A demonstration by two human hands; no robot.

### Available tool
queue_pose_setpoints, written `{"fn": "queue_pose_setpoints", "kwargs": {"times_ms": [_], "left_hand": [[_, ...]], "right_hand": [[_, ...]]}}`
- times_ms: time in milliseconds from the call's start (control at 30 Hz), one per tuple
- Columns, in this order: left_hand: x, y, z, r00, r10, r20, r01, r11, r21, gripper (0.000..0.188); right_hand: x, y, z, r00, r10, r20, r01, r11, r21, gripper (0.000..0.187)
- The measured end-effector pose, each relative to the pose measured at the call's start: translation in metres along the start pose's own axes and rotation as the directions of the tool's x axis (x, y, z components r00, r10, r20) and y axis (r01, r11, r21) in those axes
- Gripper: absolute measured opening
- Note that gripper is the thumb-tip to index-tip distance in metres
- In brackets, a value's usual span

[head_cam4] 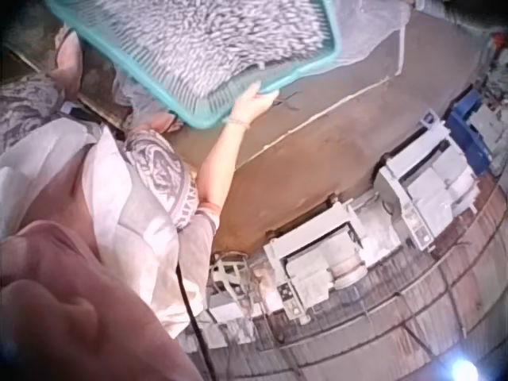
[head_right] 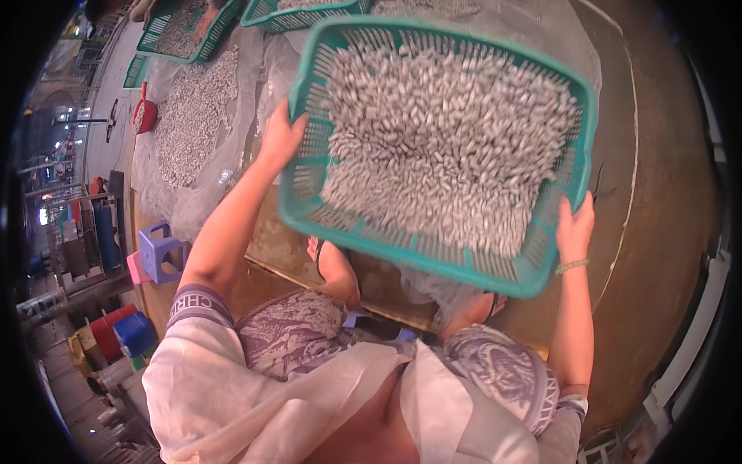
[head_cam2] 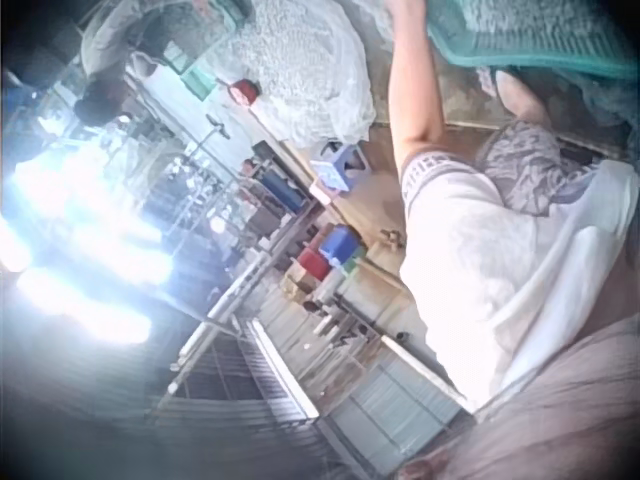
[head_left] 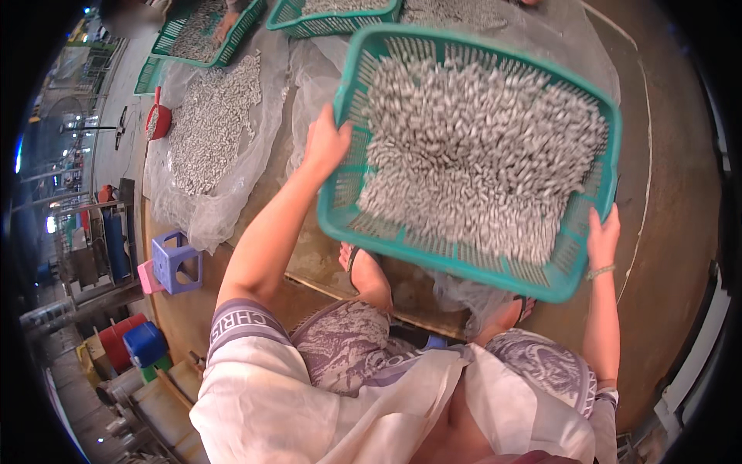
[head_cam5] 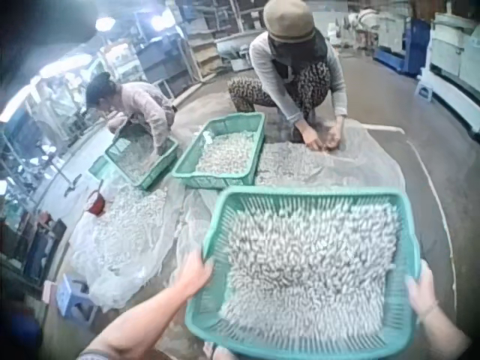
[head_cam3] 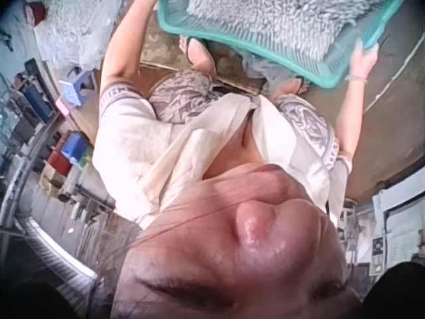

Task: The person sits and sorts white silkworm cocoons in a green basket, picking them up and moving them around by hand. Another person is visible in the background performing a similar task.

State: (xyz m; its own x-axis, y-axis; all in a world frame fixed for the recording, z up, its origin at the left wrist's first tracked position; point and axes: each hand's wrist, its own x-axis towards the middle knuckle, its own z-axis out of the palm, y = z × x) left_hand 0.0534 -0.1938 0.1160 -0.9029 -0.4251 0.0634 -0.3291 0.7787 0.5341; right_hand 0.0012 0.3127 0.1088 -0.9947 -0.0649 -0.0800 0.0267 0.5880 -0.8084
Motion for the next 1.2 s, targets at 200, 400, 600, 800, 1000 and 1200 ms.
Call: {"fn": "queue_pose_setpoints", "kwargs": {"times_ms": [200,400,600,800,1000,1200], "left_hand": [[-0.016,0.000,-0.008,0.999,0.032,0.036,-0.027,0.991,-0.132,0.040],[0.050,0.000,-0.025,0.890,-0.123,0.439,0.166,0.984,-0.061,0.046],[0.033,0.018,-0.031,0.888,-0.069,0.456,0.144,0.981,-0.131,0.047],[0.006,0.012,-0.046,0.822,-0.027,0.569,0.034,0.999,-0.001,0.047],[-0.014,0.024,-0.036,0.894,0.002,0.448,0.060,0.990,-0.124,0.042],[-0.032,-0.002,-0.037,0.809,-0.223,0.543,0.161,0.974,0.160,0.057]], "right_hand": [[-0.007,-0.008,-0.009,0.996,-0.007,-0.086,0.011,0.999,0.052,0.028],[0.042,-0.027,-0.036,0.950,0.208,0.231,-0.252,0.951,0.179,0.031],[0.031,-0.043,-0.045,0.925,0.315,0.211,-0.373,0.861,0.347,0.035],[0.009,-0.042,-0.079,0.890,0.364,0.274,-0.436,0.855,0.280,0.031],[-0.004,-0.026,-0.072,0.890,0.365,0.275,-0.444,0.833,0.331,0.030],[0.003,-0.039,-0.067,0.936,0.227,0.268,-0.299,0.916,0.268,0.034]]}}
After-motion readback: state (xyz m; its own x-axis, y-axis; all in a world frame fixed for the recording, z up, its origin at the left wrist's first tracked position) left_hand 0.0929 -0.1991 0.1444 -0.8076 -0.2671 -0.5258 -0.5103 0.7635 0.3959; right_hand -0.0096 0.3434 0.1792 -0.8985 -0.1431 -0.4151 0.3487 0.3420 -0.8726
